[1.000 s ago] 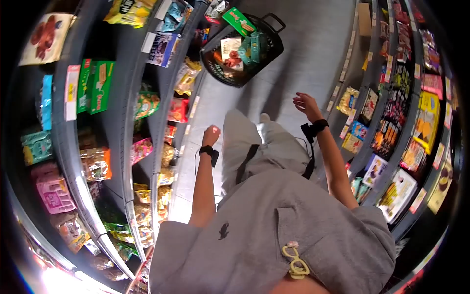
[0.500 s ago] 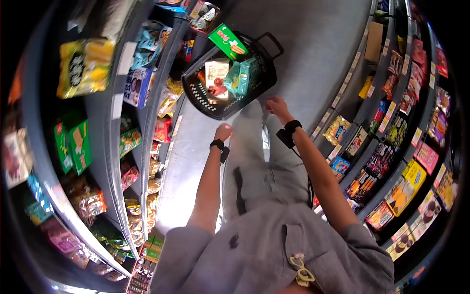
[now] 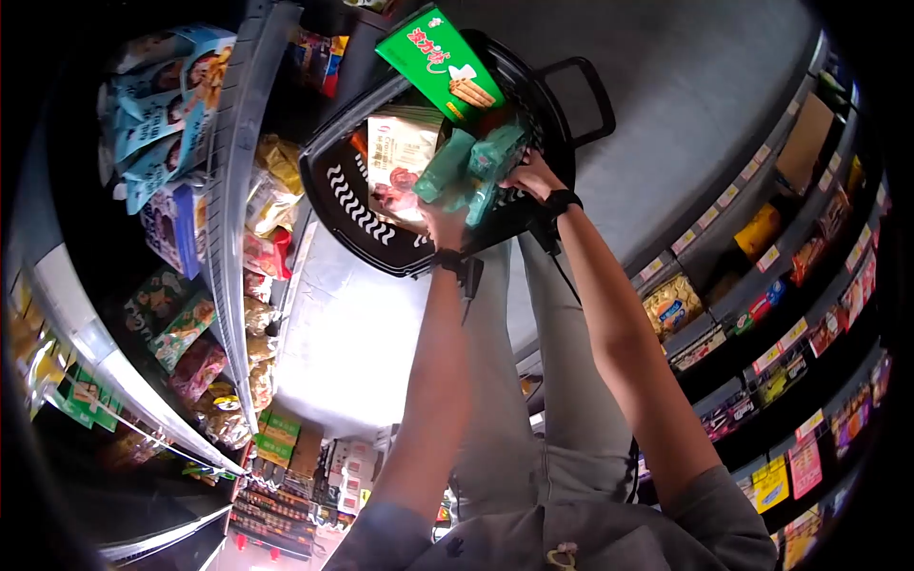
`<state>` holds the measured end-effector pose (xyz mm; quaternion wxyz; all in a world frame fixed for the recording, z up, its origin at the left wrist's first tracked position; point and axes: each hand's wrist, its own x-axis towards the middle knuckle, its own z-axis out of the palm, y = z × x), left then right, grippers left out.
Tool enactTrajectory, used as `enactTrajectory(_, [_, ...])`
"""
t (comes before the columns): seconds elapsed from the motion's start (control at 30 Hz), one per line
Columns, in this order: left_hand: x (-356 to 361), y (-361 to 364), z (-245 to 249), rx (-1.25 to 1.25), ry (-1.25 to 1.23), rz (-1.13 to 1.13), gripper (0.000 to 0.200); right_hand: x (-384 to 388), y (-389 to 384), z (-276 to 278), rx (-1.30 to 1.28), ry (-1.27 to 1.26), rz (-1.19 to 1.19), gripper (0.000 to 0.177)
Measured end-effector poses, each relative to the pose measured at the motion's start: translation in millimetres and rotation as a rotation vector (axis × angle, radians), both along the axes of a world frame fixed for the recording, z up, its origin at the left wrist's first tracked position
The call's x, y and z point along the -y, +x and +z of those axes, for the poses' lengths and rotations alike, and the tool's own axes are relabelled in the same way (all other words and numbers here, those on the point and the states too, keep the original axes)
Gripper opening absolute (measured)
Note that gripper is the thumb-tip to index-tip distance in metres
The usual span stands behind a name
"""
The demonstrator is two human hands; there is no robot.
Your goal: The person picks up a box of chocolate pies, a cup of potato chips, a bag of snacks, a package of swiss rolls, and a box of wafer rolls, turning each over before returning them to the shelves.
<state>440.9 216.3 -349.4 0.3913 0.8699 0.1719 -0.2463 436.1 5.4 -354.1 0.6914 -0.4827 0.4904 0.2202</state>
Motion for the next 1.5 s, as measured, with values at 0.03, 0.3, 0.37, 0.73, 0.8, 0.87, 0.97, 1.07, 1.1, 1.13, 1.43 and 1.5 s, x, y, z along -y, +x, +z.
enactTrajectory(0.03, [-5.7, -5.6, -8.7, -0.013, 0.008, 0.01, 0.103, -1.9, -0.6, -1.1, 0.039, 0.128, 0.093, 0.078])
enactTrajectory(0.3, [-27.7, -10.4, -6.8, -0.318, -0.184, -0.24, 0.135, -38.2, -1.5, 28.0, 0.346, -0.157, 0.389, 0.094])
enactTrajectory(0.37, [-13.4, 5.5, 5.8, -0.361, -0.317, -0.146, 0.132, -36.2, 4.2, 19.5, 0.282, -0.132, 0.426, 0.096])
enactTrajectory(0.73, [-6.6, 33.4, 99.7, 0.064, -0.548, 0.012, 0.093, -18.4, 13.9, 124.2, 0.441, 0.055, 0.275, 0.079])
enactTrajectory(0.8, [2.9, 62.9, 171.7, 0.035, -0.427, -0.183, 0.094, -10.3, 13.8, 158.4, 0.579, -0.083, 0.315, 0.072])
enactTrajectory(0.87, [9.2, 76.1, 222.4, -0.129, -0.839, 0.19, 0.076, -8.8, 15.1, 191.1, 0.639, -0.165, 0.392, 0.068])
enactTrajectory(0.97, [26.3, 98.6, 221.6, 0.025, -0.609, -0.184, 0.05, -1.4, 43.3, 213.6, 0.562, 0.164, 0.31, 0.051])
enactTrajectory(1.07, [18.9, 97.6, 131.3, 0.285, -0.55, -0.339, 0.061, -0.4, 62.3, 199.3, 0.496, 0.038, 0.312, 0.049])
enactTrajectory(1.1, [26.9, 101.1, 147.9, 0.278, -0.65, -0.202, 0.064, -1.1, 69.3, 182.0, 0.549, -0.116, 0.359, 0.054])
enactTrajectory(1.13, [24.9, 102.7, 159.9, 0.125, -0.728, -0.162, 0.062, -2.6, 58.6, 166.1, 0.554, -0.252, 0.4, 0.06])
enactTrajectory(1.43, [-11.5, 96.0, 110.3, -0.139, -0.519, -0.02, 0.04, 41.4, 116.5, 115.3, 0.788, -0.949, 0.461, 0.067])
enactTrajectory(1.5, [-16.1, 86.2, 113.2, -0.146, -0.495, 0.023, 0.039, 40.8, 116.7, 106.4, 0.855, -0.95, 0.585, 0.065])
